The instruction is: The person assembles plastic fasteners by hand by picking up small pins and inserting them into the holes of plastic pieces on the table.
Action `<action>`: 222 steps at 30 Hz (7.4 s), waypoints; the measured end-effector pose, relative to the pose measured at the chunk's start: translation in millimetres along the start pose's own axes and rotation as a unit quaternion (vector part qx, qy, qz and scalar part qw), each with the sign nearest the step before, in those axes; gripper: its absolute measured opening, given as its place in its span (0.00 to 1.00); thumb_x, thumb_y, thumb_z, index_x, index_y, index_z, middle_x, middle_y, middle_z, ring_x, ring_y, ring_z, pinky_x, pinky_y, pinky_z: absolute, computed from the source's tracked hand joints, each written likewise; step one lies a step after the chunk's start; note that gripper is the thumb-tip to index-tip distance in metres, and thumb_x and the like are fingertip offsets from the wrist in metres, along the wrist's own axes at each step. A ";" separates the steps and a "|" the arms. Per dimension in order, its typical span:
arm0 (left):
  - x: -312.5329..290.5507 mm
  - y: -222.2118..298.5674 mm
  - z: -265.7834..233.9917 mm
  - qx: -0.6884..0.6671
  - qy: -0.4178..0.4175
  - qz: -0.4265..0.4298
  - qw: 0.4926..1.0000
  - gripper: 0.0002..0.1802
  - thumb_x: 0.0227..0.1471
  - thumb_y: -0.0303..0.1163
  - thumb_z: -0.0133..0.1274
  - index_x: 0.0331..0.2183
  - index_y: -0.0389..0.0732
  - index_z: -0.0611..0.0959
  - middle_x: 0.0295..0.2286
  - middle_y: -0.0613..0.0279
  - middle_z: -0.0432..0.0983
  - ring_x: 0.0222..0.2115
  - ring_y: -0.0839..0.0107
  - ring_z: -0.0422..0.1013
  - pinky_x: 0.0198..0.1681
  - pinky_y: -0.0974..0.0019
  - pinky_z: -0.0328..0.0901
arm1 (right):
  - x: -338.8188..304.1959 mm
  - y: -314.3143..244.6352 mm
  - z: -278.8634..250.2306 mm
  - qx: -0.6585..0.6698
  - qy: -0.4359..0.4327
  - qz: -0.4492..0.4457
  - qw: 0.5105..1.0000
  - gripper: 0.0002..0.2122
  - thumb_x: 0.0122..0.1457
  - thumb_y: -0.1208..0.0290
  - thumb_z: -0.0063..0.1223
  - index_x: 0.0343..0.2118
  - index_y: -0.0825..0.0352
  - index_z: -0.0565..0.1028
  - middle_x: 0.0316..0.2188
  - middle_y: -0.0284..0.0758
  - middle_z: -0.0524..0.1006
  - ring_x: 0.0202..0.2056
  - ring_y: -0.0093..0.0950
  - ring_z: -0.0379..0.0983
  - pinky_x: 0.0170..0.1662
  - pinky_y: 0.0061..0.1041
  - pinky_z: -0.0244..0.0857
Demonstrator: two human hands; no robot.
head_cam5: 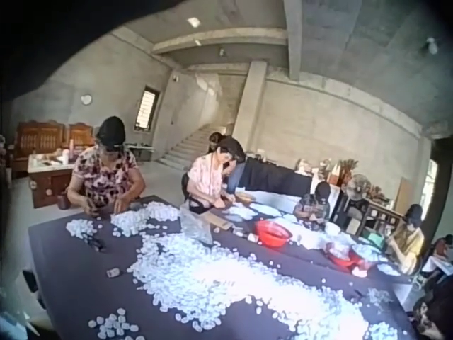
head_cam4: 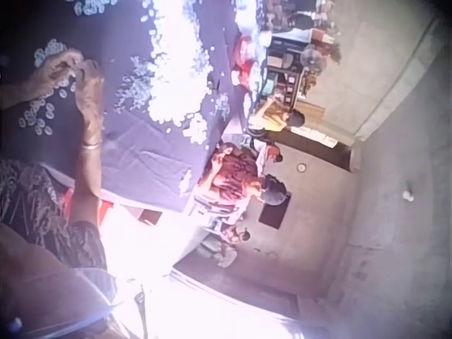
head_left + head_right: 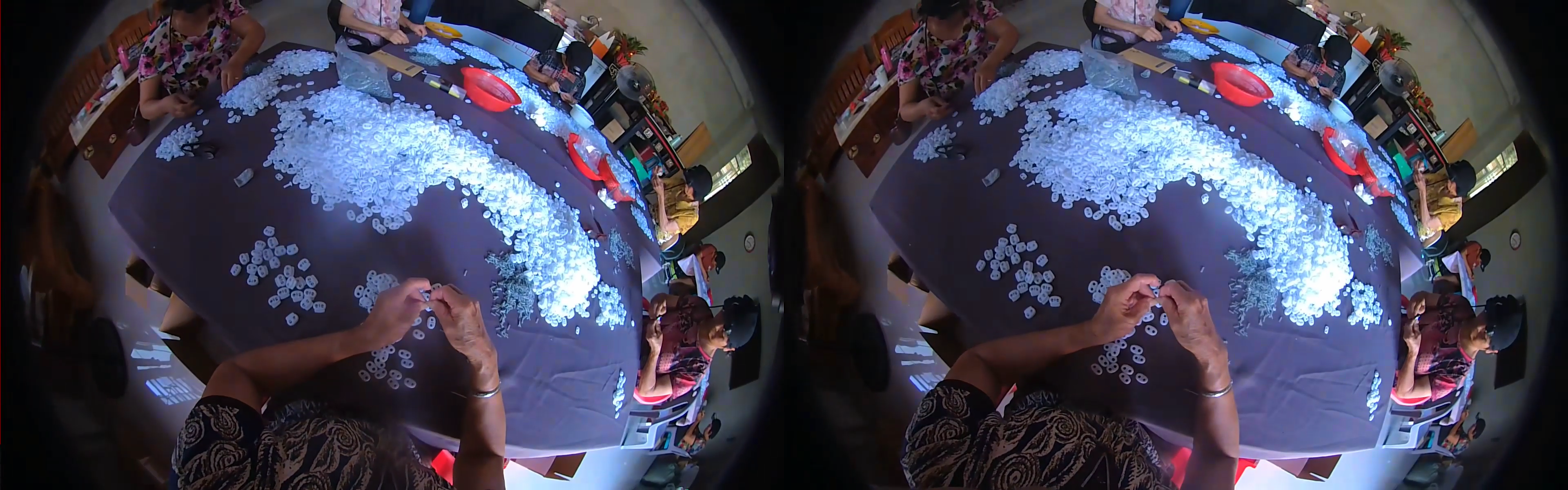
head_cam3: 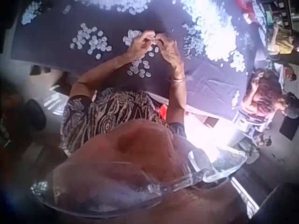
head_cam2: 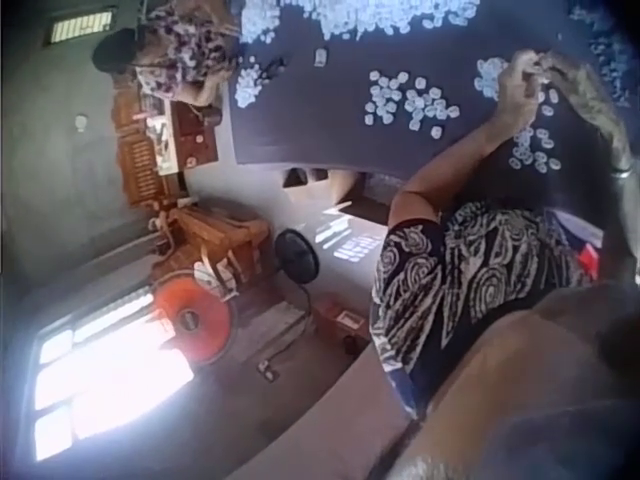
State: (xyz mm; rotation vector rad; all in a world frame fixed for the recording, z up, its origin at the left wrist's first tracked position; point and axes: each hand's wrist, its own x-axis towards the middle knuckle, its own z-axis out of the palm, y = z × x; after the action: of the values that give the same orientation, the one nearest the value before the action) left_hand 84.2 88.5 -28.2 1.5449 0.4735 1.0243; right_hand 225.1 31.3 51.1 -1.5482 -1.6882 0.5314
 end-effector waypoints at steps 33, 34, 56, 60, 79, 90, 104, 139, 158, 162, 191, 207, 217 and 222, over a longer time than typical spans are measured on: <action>13.1 10.6 -8.8 -0.049 0.029 0.007 0.998 0.13 0.50 0.17 0.50 0.40 0.35 0.72 0.27 0.67 0.72 0.29 0.85 0.68 0.32 0.81 0.64 | -57.9 19.9 -12.5 -0.007 0.056 0.126 0.990 0.02 0.52 0.80 0.54 0.29 0.70 0.75 0.24 0.27 0.72 0.24 0.13 0.64 0.29 0.14 0.59; 13.0 10.7 -9.0 -0.050 0.025 0.001 0.998 0.13 0.50 0.17 0.50 0.40 0.35 0.72 0.27 0.67 0.72 0.29 0.85 0.67 0.32 0.80 0.64 | -56.1 19.1 -12.3 -0.008 0.056 0.125 0.991 0.02 0.52 0.80 0.54 0.29 0.70 0.75 0.24 0.27 0.72 0.24 0.13 0.64 0.29 0.14 0.59; 8.6 9.0 -8.6 -0.065 -0.004 -0.032 0.997 0.13 0.53 0.19 0.48 0.42 0.37 0.71 0.28 0.69 0.71 0.27 0.86 0.65 0.28 0.79 0.62 | -32.8 18.7 1.2 -0.023 0.003 0.099 0.995 0.04 0.51 0.80 0.54 0.30 0.67 0.72 0.21 0.27 0.69 0.22 0.18 0.63 0.26 0.17 0.58; 9.2 8.8 -6.1 -0.071 -0.002 -0.028 0.997 0.13 0.51 0.19 0.49 0.41 0.36 0.71 0.26 0.69 0.70 0.24 0.87 0.63 0.26 0.81 0.61 | -15.3 23.8 -0.1 0.216 0.124 0.162 0.955 0.02 0.55 0.78 0.52 0.31 0.67 0.75 0.23 0.26 0.73 0.23 0.15 0.65 0.26 0.14 0.58; 8.1 7.7 -4.6 -0.060 -0.014 -0.026 0.998 0.16 0.50 0.18 0.49 0.42 0.36 0.70 0.25 0.67 0.69 0.23 0.87 0.64 0.24 0.81 0.62 | -7.9 25.5 27.0 0.316 0.173 0.084 0.929 0.03 0.54 0.82 0.51 0.30 0.69 0.74 0.25 0.29 0.74 0.25 0.15 0.68 0.28 0.14 0.61; 7.4 7.2 -5.1 -0.044 -0.022 -0.021 0.999 0.16 0.50 0.19 0.48 0.43 0.36 0.69 0.24 0.66 0.70 0.23 0.86 0.65 0.24 0.80 0.63 | -9.4 26.6 28.3 0.274 0.172 0.087 0.942 0.03 0.54 0.83 0.51 0.30 0.69 0.74 0.25 0.28 0.74 0.26 0.14 0.67 0.29 0.13 0.61; 6.9 11.5 -6.9 -0.048 -0.012 -0.052 0.997 0.17 0.51 0.18 0.49 0.44 0.38 0.68 0.28 0.68 0.69 0.26 0.87 0.65 0.27 0.81 0.62 | -12.3 27.4 35.3 0.243 0.176 0.064 0.952 0.04 0.51 0.85 0.54 0.27 0.69 0.74 0.24 0.24 0.72 0.26 0.11 0.65 0.29 0.11 0.61; 13.8 12.5 -13.4 -0.087 -0.055 -0.072 0.992 0.16 0.53 0.26 0.52 0.45 0.39 0.71 0.25 0.71 0.72 0.23 0.89 0.62 0.21 0.81 0.57 | -18.3 15.1 32.2 -0.002 0.143 -0.005 0.990 0.15 0.42 0.83 0.61 0.35 0.66 0.74 0.30 0.30 0.76 0.25 0.16 0.71 0.28 0.17 0.68; 13.9 22.0 -17.5 -0.108 -0.099 -0.110 0.983 0.14 0.52 0.24 0.48 0.43 0.42 0.74 0.22 0.74 0.67 0.20 0.87 0.58 0.21 0.79 0.55 | -19.9 6.8 30.4 -0.130 0.007 -0.004 0.992 0.10 0.56 0.69 0.51 0.34 0.69 0.66 0.27 0.46 0.73 0.30 0.46 0.72 0.29 0.38 0.66; 13.0 30.1 -15.3 -0.119 -0.082 -0.148 0.978 0.14 0.53 0.25 0.45 0.44 0.41 0.74 0.26 0.71 0.68 0.26 0.84 0.61 0.27 0.78 0.58 | -20.9 5.9 32.0 -0.054 0.020 0.043 0.997 0.10 0.60 0.68 0.48 0.34 0.70 0.66 0.24 0.48 0.73 0.28 0.47 0.71 0.30 0.35 0.65; -7.0 43.6 10.5 -0.105 0.060 -0.056 0.991 0.18 0.61 0.35 0.34 0.27 0.34 0.73 0.25 0.66 0.68 0.28 0.79 0.63 0.35 0.74 0.60 | -28.1 -10.0 61.4 0.088 -0.012 0.043 0.995 0.12 0.60 0.73 0.40 0.44 0.73 0.63 0.22 0.49 0.73 0.26 0.50 0.72 0.28 0.40 0.67; -3.9 36.6 12.7 -0.144 0.071 -0.097 0.982 0.17 0.61 0.34 0.37 0.24 0.36 0.72 0.23 0.68 0.68 0.26 0.81 0.63 0.33 0.74 0.61 | -27.3 -5.9 62.4 0.044 0.003 0.023 0.999 0.11 0.56 0.79 0.39 0.41 0.79 0.64 0.24 0.55 0.72 0.29 0.52 0.71 0.31 0.42 0.65; 12.4 38.7 -3.0 0.065 0.046 0.034 0.996 0.07 0.49 0.22 0.52 0.34 0.34 0.77 0.30 0.61 0.72 0.32 0.75 0.69 0.36 0.73 0.65 | -17.0 3.0 51.1 0.002 0.111 0.015 0.994 0.12 0.57 0.71 0.50 0.41 0.70 0.67 0.27 0.49 0.75 0.31 0.48 0.73 0.28 0.37 0.68; 11.9 45.8 -5.6 0.160 0.042 0.073 0.984 0.09 0.45 0.22 0.58 0.33 0.35 0.80 0.26 0.62 0.74 0.24 0.77 0.70 0.28 0.75 0.66 | -21.4 2.4 44.8 0.156 0.101 0.050 0.981 0.06 0.54 0.79 0.52 0.35 0.69 0.71 0.25 0.28 0.73 0.27 0.14 0.65 0.31 0.17 0.63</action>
State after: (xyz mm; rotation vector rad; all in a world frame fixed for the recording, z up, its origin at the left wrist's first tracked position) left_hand 75.1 89.3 18.6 1.8477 0.6154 1.1719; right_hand 191.6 19.6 16.2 -1.4116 -1.3095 0.6344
